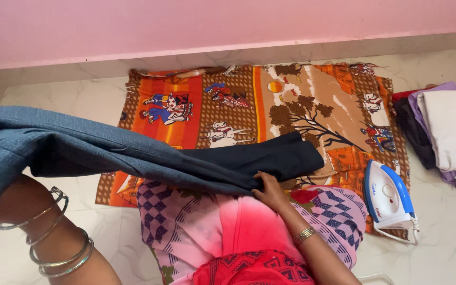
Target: The person irons a pair of dark trousers on a patterned mat laid on the floor. They unfold the trousers, smooth them, and use an electric iron to press both legs and the waist area. The person folds the trousers neatly after ironing.
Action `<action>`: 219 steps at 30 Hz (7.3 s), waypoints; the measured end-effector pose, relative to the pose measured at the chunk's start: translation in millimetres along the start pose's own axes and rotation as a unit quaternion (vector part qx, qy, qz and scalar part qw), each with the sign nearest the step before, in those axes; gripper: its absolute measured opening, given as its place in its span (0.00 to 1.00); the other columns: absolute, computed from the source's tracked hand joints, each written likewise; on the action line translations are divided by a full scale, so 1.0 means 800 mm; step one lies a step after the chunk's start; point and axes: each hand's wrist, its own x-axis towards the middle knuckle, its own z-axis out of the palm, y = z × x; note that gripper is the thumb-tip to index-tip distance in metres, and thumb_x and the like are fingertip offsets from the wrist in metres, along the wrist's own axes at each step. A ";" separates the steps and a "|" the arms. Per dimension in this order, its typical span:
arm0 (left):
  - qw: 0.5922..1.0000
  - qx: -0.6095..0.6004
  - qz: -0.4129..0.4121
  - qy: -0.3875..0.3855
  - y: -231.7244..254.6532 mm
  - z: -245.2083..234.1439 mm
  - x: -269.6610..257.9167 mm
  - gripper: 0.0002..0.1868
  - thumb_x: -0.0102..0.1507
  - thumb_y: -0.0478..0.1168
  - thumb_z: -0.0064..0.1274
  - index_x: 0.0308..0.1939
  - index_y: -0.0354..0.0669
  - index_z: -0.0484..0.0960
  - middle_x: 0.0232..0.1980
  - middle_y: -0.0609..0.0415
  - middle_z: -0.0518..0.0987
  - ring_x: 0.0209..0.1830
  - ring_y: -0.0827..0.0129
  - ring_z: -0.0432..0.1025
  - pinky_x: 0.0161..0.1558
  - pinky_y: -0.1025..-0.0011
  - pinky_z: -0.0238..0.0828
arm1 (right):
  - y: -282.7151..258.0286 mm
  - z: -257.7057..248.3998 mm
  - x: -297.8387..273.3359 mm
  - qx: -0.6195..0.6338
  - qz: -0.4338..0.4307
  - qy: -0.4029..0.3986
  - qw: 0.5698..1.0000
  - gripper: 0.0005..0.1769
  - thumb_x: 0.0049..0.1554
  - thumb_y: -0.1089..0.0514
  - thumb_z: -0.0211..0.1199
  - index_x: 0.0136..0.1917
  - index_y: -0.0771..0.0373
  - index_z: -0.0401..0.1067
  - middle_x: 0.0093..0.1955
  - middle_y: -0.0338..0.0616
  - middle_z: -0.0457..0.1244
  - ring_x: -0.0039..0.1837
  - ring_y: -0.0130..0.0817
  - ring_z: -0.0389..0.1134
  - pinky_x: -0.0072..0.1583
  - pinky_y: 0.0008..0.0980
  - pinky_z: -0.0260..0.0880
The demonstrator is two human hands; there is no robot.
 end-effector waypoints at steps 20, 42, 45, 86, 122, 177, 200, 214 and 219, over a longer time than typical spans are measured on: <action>0.905 -0.361 -0.222 0.030 0.214 0.027 0.089 0.09 0.65 0.34 0.48 0.40 0.34 0.83 0.41 0.50 0.84 0.37 0.67 0.79 0.45 0.70 0.83 | 0.098 -0.113 0.069 -0.059 0.032 0.238 0.969 0.16 0.47 0.70 0.56 0.49 0.70 0.76 0.50 0.60 0.68 0.54 0.57 0.70 0.58 0.46 0.70; 0.967 -0.191 -0.090 -0.143 0.170 0.388 0.109 0.21 0.57 0.28 0.65 0.54 0.38 0.81 0.58 0.42 0.77 0.55 0.60 0.73 0.56 0.63 0.74 | 0.048 -0.613 0.162 -0.277 -0.092 0.352 0.889 0.04 0.60 0.67 0.67 0.48 0.62 0.80 0.64 0.52 0.67 0.67 0.49 0.68 0.68 0.43 0.70; 0.944 -0.231 -0.166 -0.166 0.152 0.388 0.121 0.15 0.65 0.32 0.61 0.54 0.51 0.80 0.61 0.46 0.78 0.59 0.64 0.74 0.61 0.69 0.77 | 0.034 -0.611 0.163 -0.223 -0.122 0.387 0.886 0.10 0.59 0.71 0.65 0.51 0.62 0.79 0.72 0.56 0.64 0.72 0.51 0.67 0.66 0.40 0.72; 0.839 -0.074 -0.302 -0.447 0.021 0.533 -0.038 0.22 0.61 0.49 0.56 0.42 0.29 0.82 0.40 0.39 0.81 0.40 0.51 0.73 0.46 0.54 0.69 | 0.161 -0.377 0.258 0.291 0.174 0.303 0.891 0.33 0.49 0.77 0.48 0.66 0.64 0.75 0.56 0.46 0.68 0.49 0.33 0.66 0.49 0.27 0.68; 0.911 -0.181 -0.213 -0.303 -0.005 0.425 0.022 0.08 0.69 0.35 0.57 0.48 0.32 0.81 0.43 0.54 0.82 0.41 0.75 0.72 0.46 0.75 0.70 | 0.062 -0.531 0.306 0.143 0.006 0.511 0.848 0.43 0.52 0.74 0.45 0.80 0.60 0.62 0.78 0.49 0.61 0.65 0.40 0.67 0.65 0.32 0.68; 0.677 0.286 -0.333 -0.591 -0.070 0.143 -0.197 0.32 0.62 0.53 0.63 0.62 0.34 0.79 0.59 0.33 0.80 0.61 0.45 0.75 0.60 0.57 0.71 | 0.250 -0.375 0.034 0.442 0.336 0.424 0.715 0.20 0.63 0.59 0.57 0.66 0.69 0.61 0.57 0.52 0.63 0.44 0.42 0.74 0.43 0.35 0.80; 0.537 0.172 -0.035 -0.825 0.247 0.272 -0.353 0.34 0.63 0.52 0.57 0.73 0.58 0.67 0.83 0.54 0.50 0.81 0.57 0.52 0.75 0.60 0.56 | 0.231 -0.309 -0.171 -0.204 0.353 0.334 0.850 0.39 0.54 0.45 0.69 0.75 0.56 0.66 0.69 0.56 0.64 0.69 0.56 0.64 0.67 0.53 0.62; 0.506 0.227 0.050 -0.831 0.262 0.262 -0.381 0.40 0.68 0.55 0.51 0.80 0.65 0.49 0.86 0.60 0.37 0.85 0.59 0.37 0.76 0.49 0.51 | 0.238 -0.391 -0.167 0.037 0.363 0.516 0.776 0.34 0.57 0.48 0.62 0.76 0.50 0.64 0.60 0.50 0.69 0.58 0.49 0.73 0.62 0.46 0.70; 0.520 0.207 0.091 -0.824 0.269 0.265 -0.382 0.40 0.66 0.52 0.52 0.80 0.66 0.51 0.86 0.58 0.39 0.84 0.61 0.39 0.77 0.49 0.47 | 0.217 -0.428 -0.193 -0.157 0.379 0.400 0.820 0.33 0.57 0.48 0.69 0.74 0.50 0.69 0.60 0.54 0.69 0.59 0.53 0.69 0.57 0.50 0.67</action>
